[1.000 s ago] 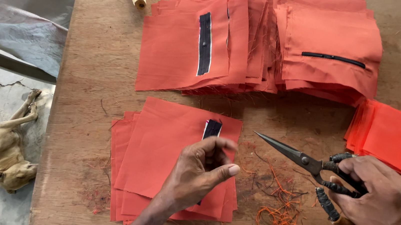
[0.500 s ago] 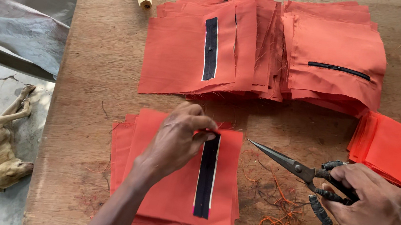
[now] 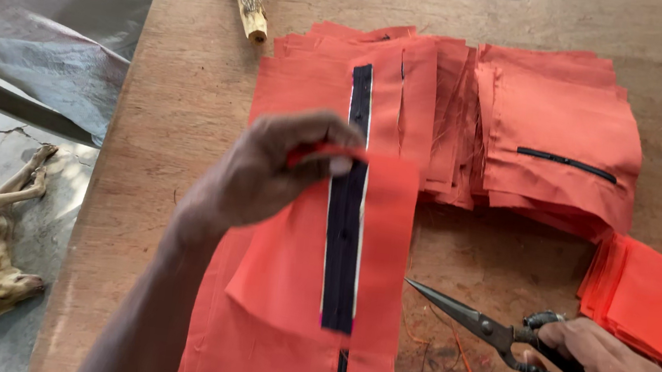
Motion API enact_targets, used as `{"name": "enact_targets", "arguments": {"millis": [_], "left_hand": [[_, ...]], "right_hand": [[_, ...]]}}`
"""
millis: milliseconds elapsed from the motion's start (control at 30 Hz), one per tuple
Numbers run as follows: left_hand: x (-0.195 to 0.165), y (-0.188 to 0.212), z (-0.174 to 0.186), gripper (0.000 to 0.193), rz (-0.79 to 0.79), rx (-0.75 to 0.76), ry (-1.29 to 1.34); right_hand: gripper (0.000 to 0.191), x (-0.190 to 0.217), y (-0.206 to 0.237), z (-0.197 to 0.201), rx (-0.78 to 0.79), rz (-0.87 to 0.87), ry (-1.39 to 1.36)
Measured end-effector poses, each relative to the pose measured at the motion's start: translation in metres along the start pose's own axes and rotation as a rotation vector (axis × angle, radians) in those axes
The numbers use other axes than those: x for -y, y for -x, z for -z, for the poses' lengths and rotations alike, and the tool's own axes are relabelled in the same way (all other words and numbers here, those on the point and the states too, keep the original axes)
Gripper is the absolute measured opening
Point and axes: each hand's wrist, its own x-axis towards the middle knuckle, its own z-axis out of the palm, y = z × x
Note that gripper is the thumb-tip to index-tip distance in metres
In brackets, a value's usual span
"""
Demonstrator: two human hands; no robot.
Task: The person trims excess orange fabric from the ends of black zippers sewn onto square fabric panels. They hold each panel steady with one hand, cut the fabric beside the zipper tape with scissors, and place the finished panel on a growing stack of completed pieces.
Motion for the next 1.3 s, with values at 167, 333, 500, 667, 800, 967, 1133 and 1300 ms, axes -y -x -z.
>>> {"name": "enact_targets", "arguments": {"millis": [167, 333, 500, 667, 800, 967, 1133, 1300], "left_hand": [[0.029, -0.080, 0.022, 0.013, -0.093, -0.025, -0.091], [0.069, -0.146, 0.024, 0.012, -0.086, -0.066, -0.151], [0.101, -0.152, 0.000, 0.038, -0.053, -0.188, -0.421], [0.105, -0.104, -0.062, 0.072, 0.107, -0.031, -0.682], [0.096, -0.084, -0.099, 0.089, 0.115, -0.018, -0.605], [0.070, -0.055, -0.096, 0.082, -0.006, -0.251, -0.552], [0.039, 0.023, -0.092, 0.047, 0.080, -0.319, -0.271], [0.013, 0.093, -0.133, 0.063, 0.021, -0.064, -0.558]], "right_hand": [[0.041, -0.014, 0.000, -0.013, 0.009, -0.084, 0.025], [0.042, -0.026, -0.008, -0.015, 0.042, -0.031, 0.071], [0.044, -0.013, -0.022, -0.015, 0.037, -0.090, -0.009], [0.040, 0.009, -0.043, -0.009, 0.197, -0.198, 0.011], [0.035, 0.032, -0.054, -0.011, -0.040, 0.066, -0.112], [0.027, 0.050, -0.060, -0.020, -0.230, 0.171, -0.236], [0.026, 0.039, -0.057, -0.022, -0.282, 0.145, -0.203], [0.026, 0.029, -0.055, -0.027, -0.240, 0.140, -0.218]]}}
